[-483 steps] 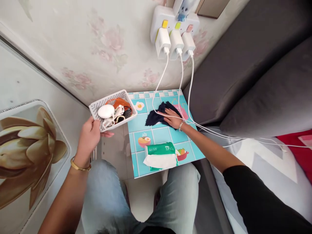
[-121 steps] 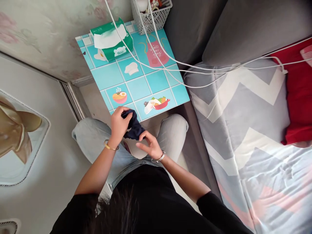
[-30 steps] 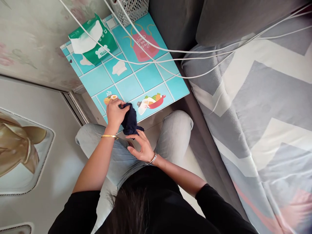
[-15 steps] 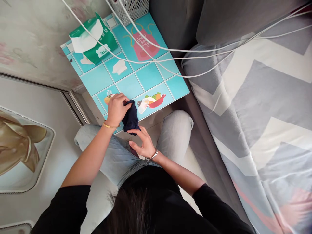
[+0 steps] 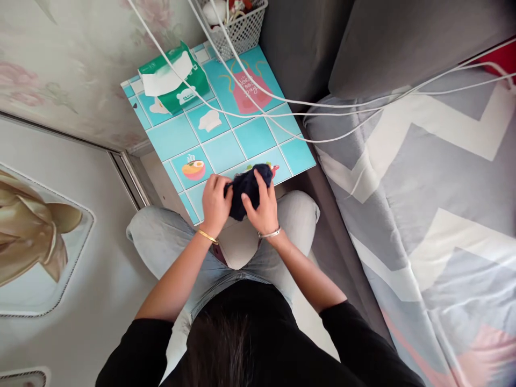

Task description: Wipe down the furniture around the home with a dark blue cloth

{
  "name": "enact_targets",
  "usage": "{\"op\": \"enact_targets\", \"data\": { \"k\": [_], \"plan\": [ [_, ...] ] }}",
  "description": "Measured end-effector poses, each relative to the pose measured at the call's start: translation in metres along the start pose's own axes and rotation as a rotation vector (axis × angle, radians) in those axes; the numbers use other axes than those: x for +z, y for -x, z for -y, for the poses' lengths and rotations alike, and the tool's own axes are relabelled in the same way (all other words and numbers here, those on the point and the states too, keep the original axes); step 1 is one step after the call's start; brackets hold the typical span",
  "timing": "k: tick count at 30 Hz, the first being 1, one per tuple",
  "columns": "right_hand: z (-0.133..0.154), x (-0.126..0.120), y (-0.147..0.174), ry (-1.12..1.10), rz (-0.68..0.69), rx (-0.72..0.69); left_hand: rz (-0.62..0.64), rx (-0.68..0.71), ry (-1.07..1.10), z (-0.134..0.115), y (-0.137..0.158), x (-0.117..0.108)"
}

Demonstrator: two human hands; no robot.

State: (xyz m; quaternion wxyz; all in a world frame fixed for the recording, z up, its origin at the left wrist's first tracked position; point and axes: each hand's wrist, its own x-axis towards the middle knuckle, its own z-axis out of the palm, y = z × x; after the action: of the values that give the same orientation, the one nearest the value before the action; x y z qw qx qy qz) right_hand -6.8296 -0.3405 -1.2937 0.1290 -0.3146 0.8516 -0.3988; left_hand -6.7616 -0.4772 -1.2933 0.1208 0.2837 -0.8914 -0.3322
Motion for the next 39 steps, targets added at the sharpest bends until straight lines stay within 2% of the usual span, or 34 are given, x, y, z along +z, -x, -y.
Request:
{"op": "enact_targets", "data": {
  "k": [3, 6, 10, 13, 16, 19, 23, 25, 26, 28, 30, 33, 36, 39],
  "plan": [
    [-0.011, 0.012, -0.045, 0.27, 0.136, -0.069, 0.011, 0.03, 0.028, -0.012, -0.005, 0.017],
    [-0.019, 0.029, -0.089, 0.362, 0.225, -0.138, -0.017, 0.026, 0.069, -0.01, -0.029, 0.028],
    [-0.023, 0.054, -0.136, 0.166, 0.309, -0.225, -0.002, 0.036, 0.134, 0.01, -0.053, 0.029],
    [-0.016, 0.074, -0.145, -0.047, 0.372, -0.277, 0.02, -0.012, 0.08, 0.025, -0.044, 0.017],
    [0.002, 0.091, -0.125, -0.124, 0.455, -0.328, 0.01, -0.057, 0.02, 0.037, -0.006, -0.005],
    [0.028, 0.107, -0.08, -0.116, 0.532, -0.394, -0.034, -0.064, -0.007, 0.048, 0.052, -0.03],
    [0.056, 0.12, -0.002, -0.112, 0.755, -0.621, -0.235, -0.192, -0.052, 0.06, 0.138, -0.059],
    [0.062, 0.116, 0.032, -0.111, 0.828, -0.711, -0.283, -0.238, -0.055, 0.059, 0.171, -0.068],
    [0.062, 0.11, 0.046, -0.115, 0.819, -0.712, -0.281, -0.228, -0.036, 0.056, 0.182, -0.07],
    [0.058, 0.089, 0.064, -0.137, 0.732, -0.627, -0.255, -0.155, 0.036, 0.047, 0.19, -0.069],
    [0.046, 0.058, 0.068, -0.16, 0.589, -0.5, -0.247, -0.05, 0.127, 0.033, 0.179, -0.058],
    [0.018, 0.007, 0.054, -0.089, 0.339, -0.348, -0.199, 0.12, 0.281, 0.002, 0.131, -0.026],
    [-0.023, -0.037, 0.019, 0.083, 0.134, -0.21, -0.05, 0.283, 0.476, -0.041, 0.065, 0.02],
    [-0.066, -0.062, -0.028, 0.266, 0.083, -0.073, 0.15, 0.332, 0.526, -0.082, 0.0, 0.065]
  ]
}}
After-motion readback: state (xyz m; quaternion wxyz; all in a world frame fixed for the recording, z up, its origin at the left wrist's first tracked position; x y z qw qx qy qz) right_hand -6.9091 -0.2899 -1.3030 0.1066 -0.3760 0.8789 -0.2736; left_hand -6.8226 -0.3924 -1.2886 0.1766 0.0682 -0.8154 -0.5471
